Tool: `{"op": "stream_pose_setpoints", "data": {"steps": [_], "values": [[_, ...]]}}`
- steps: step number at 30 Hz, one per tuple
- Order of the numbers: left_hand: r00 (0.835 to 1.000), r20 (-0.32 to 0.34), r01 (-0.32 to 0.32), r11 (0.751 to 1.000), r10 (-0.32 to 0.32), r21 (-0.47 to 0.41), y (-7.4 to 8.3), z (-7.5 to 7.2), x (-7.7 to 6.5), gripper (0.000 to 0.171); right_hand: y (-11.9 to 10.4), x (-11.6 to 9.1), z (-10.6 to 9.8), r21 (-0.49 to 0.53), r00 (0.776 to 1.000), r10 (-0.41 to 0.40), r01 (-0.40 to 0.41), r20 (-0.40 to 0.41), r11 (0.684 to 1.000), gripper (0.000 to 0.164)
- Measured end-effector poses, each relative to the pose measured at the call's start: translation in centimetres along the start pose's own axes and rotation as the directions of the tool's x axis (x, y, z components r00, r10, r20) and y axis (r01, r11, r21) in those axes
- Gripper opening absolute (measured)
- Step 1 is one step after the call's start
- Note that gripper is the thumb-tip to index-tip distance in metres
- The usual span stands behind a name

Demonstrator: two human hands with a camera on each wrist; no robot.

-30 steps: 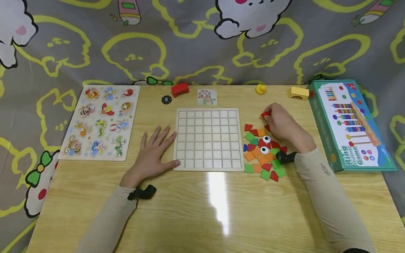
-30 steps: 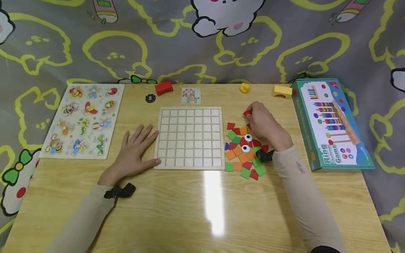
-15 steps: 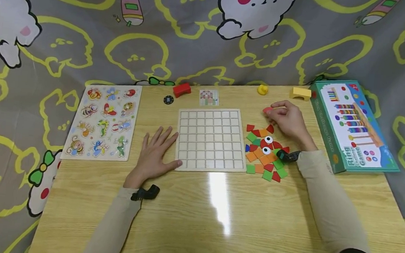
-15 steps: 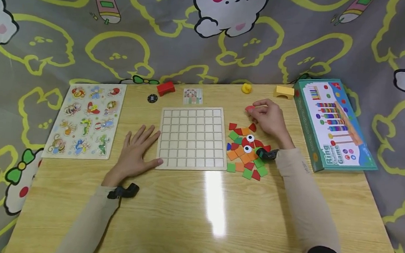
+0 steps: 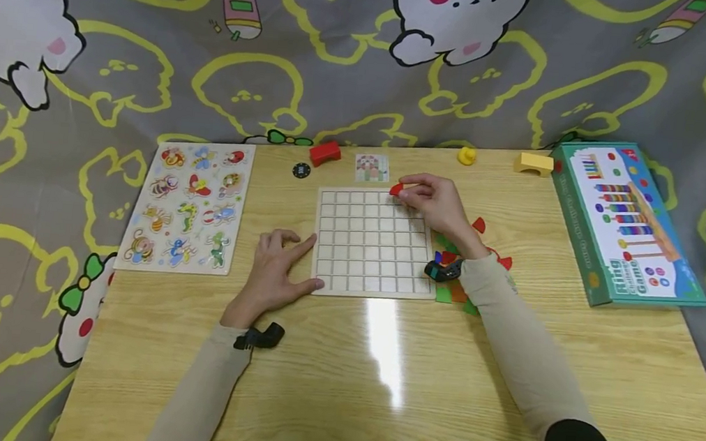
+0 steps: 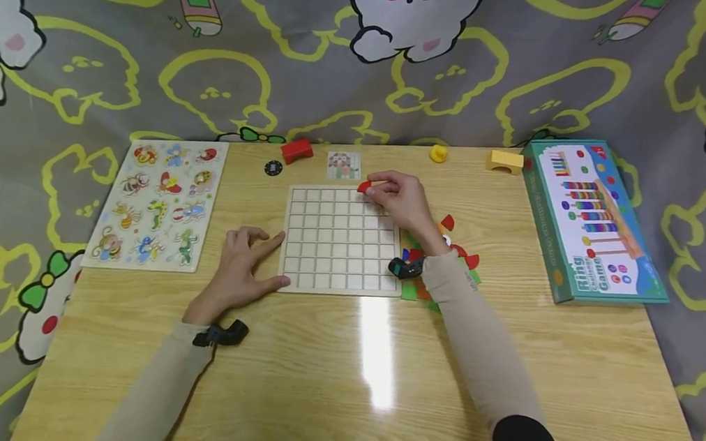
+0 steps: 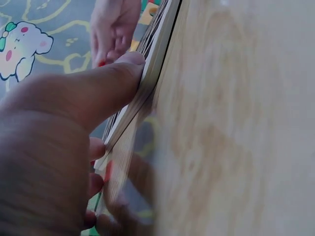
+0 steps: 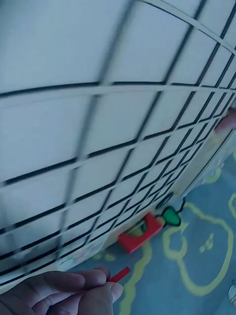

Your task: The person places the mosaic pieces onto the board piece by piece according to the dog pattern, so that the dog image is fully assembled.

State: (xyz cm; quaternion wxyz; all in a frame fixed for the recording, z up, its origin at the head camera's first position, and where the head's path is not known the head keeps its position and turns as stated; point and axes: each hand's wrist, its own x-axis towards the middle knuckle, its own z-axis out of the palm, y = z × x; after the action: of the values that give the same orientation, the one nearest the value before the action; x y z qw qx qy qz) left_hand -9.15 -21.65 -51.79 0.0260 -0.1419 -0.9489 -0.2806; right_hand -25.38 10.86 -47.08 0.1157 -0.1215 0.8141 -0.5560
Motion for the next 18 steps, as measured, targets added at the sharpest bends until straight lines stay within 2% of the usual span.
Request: {"op": "stream_pose_setpoints", "data": {"steps": [5,9,15,18], "values": [[0.999,-0.022,-0.031,1.0,0.031,0.004,-0.1,0.3,-0.1,0.085,-0.8,1.3,3.5,-0.043,0.996,-0.058,0.06,0.062,0.997,0.03],[1.0,-0.018,-0.026,1.0,0.026,0.0,-0.1,0.3,0.0,0.084,-0.8,2.7,5.7,-0.108,0.988,-0.107,0.119,0.11,0.987,0.028],[1.0,0.001,0.001,1.0,-0.001,-0.025,0.1,0.1,0.0,0.081,-1.0,4.0,7.8,-0.209,0.979,-0.171,0.191,0.111,0.959,0.026],[1.0,0.004,0.009,0.999,-0.009,-0.039,0.2,0.0,0.1,0.08,-1.2,4.3,8.3,-0.251,0.977,-0.177,0.202,0.119,0.947,0.023]]}}
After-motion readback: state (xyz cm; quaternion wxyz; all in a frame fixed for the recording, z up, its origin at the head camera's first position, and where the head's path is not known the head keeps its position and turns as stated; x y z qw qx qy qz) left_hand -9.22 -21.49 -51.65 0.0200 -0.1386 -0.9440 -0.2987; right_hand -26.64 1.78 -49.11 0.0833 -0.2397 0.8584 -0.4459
